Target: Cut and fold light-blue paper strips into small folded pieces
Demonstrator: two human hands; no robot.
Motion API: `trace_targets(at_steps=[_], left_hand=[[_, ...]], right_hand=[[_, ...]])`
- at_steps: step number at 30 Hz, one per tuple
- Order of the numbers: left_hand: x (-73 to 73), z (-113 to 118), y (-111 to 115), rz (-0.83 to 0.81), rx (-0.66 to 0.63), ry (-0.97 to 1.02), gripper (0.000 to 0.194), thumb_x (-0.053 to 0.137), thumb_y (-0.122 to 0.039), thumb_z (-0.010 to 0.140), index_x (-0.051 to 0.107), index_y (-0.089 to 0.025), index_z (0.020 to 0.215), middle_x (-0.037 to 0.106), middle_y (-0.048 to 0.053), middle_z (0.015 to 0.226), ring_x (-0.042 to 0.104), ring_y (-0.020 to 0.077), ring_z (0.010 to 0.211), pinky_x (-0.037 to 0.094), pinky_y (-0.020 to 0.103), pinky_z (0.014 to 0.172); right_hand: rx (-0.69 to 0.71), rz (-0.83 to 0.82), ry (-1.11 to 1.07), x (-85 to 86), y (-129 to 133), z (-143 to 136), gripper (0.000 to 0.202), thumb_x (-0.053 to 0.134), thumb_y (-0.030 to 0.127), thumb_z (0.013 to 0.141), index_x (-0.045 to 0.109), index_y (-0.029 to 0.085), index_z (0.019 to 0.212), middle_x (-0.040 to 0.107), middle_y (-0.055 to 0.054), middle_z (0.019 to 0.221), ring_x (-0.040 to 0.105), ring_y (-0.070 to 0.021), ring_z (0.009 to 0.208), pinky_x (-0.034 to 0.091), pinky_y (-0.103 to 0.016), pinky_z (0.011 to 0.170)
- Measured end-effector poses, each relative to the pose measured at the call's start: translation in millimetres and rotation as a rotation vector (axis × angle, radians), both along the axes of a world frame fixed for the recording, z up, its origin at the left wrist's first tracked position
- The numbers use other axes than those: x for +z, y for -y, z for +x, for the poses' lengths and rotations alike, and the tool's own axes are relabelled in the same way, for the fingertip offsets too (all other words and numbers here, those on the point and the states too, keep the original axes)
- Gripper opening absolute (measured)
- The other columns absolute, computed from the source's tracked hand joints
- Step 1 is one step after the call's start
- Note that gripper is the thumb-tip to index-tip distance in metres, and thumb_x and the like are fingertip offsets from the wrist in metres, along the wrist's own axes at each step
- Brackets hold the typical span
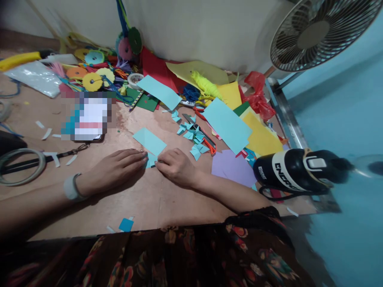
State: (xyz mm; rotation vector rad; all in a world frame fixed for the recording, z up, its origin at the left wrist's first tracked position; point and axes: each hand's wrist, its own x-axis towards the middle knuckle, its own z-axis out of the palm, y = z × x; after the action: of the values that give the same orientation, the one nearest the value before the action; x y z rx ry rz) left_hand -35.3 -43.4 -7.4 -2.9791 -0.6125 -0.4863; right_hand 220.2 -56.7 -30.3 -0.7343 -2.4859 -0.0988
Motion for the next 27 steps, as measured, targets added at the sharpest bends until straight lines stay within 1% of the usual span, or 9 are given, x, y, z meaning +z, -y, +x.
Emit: trace_targets(at_steps=[5, 8, 11, 14, 17, 21, 27], left_hand=[[-0.5, -0.1, 0.4, 0.003, 0.016, -0.042, 0.028, 0.041, -0.019, 0.101, 0.064, -0.011, 0.115, 0.07, 0.015, 0.121, 0.064, 0.0253, 0.111, 0.054, 0.042, 0.096], [-0.3, 1.9, 0.9, 0.008, 0.012, -0.027, 0.026, 0.043, -0.017, 0.099, 0.064, -0.01, 0.112, 0.071, 0.014, 0.116, 0.065, 0.0249, 0.108, 0.054, 0.042, 0.096], [0.4, 4.8, 1.3, 0.012, -0.004, 0.007, 0.023, 0.045, -0.012, 0.097, 0.064, -0.009, 0.109, 0.072, 0.012, 0.108, 0.067, 0.0244, 0.101, 0.055, 0.04, 0.092], [1.8, 5.6, 1.0, 0.021, -0.017, 0.01, 0.023, 0.043, -0.011, 0.097, 0.065, -0.01, 0.107, 0.073, 0.011, 0.104, 0.068, 0.0233, 0.096, 0.057, 0.038, 0.087], [3.7, 3.6, 0.6, 0.035, -0.036, 0.024, 0.024, 0.043, -0.011, 0.097, 0.063, -0.011, 0.11, 0.073, 0.011, 0.105, 0.068, 0.0231, 0.097, 0.056, 0.038, 0.088], [6.6, 0.4, 1.3, 0.033, -0.052, 0.014, 0.026, 0.043, -0.015, 0.099, 0.06, -0.011, 0.119, 0.072, 0.014, 0.112, 0.067, 0.0246, 0.102, 0.056, 0.039, 0.088], [9.1, 1.1, 2.5, 0.011, -0.032, -0.006, 0.026, 0.043, -0.019, 0.1, 0.06, -0.014, 0.12, 0.071, 0.013, 0.112, 0.067, 0.0243, 0.099, 0.055, 0.039, 0.086]], right_hand=[[0.046, 0.056, 0.07, 5.4, 0.0, 1.4, 0.013, 0.053, 0.016, 0.096, 0.067, 0.017, 0.098, 0.068, -0.007, 0.095, 0.056, -0.0175, 0.088, 0.037, -0.034, 0.076], [0.074, 0.053, 0.091, 8.4, -0.3, 2.0, 0.014, 0.052, 0.015, 0.096, 0.066, 0.015, 0.1, 0.067, -0.008, 0.096, 0.055, -0.0182, 0.09, 0.037, -0.034, 0.076], [0.09, 0.059, 0.085, 10.1, -1.1, 2.0, 0.013, 0.053, 0.014, 0.096, 0.066, 0.014, 0.099, 0.067, -0.008, 0.092, 0.056, -0.0185, 0.088, 0.037, -0.034, 0.075], [0.093, 0.066, 0.084, 10.6, -1.9, 1.6, 0.013, 0.053, 0.013, 0.095, 0.066, 0.015, 0.098, 0.068, -0.007, 0.091, 0.056, -0.0183, 0.086, 0.038, -0.034, 0.074], [0.086, 0.065, 0.077, 10.6, -2.7, 1.2, 0.013, 0.054, 0.013, 0.095, 0.066, 0.014, 0.097, 0.068, -0.007, 0.09, 0.057, -0.0181, 0.086, 0.039, -0.034, 0.074], [0.083, 0.067, 0.092, 10.7, -3.8, 1.1, 0.014, 0.053, 0.015, 0.096, 0.067, 0.016, 0.096, 0.069, -0.005, 0.089, 0.058, -0.0179, 0.085, 0.04, -0.034, 0.075], [0.089, 0.065, 0.111, 10.7, -4.1, 1.4, 0.014, 0.052, 0.016, 0.096, 0.067, 0.016, 0.095, 0.07, -0.005, 0.091, 0.058, -0.0179, 0.086, 0.041, -0.034, 0.077]])
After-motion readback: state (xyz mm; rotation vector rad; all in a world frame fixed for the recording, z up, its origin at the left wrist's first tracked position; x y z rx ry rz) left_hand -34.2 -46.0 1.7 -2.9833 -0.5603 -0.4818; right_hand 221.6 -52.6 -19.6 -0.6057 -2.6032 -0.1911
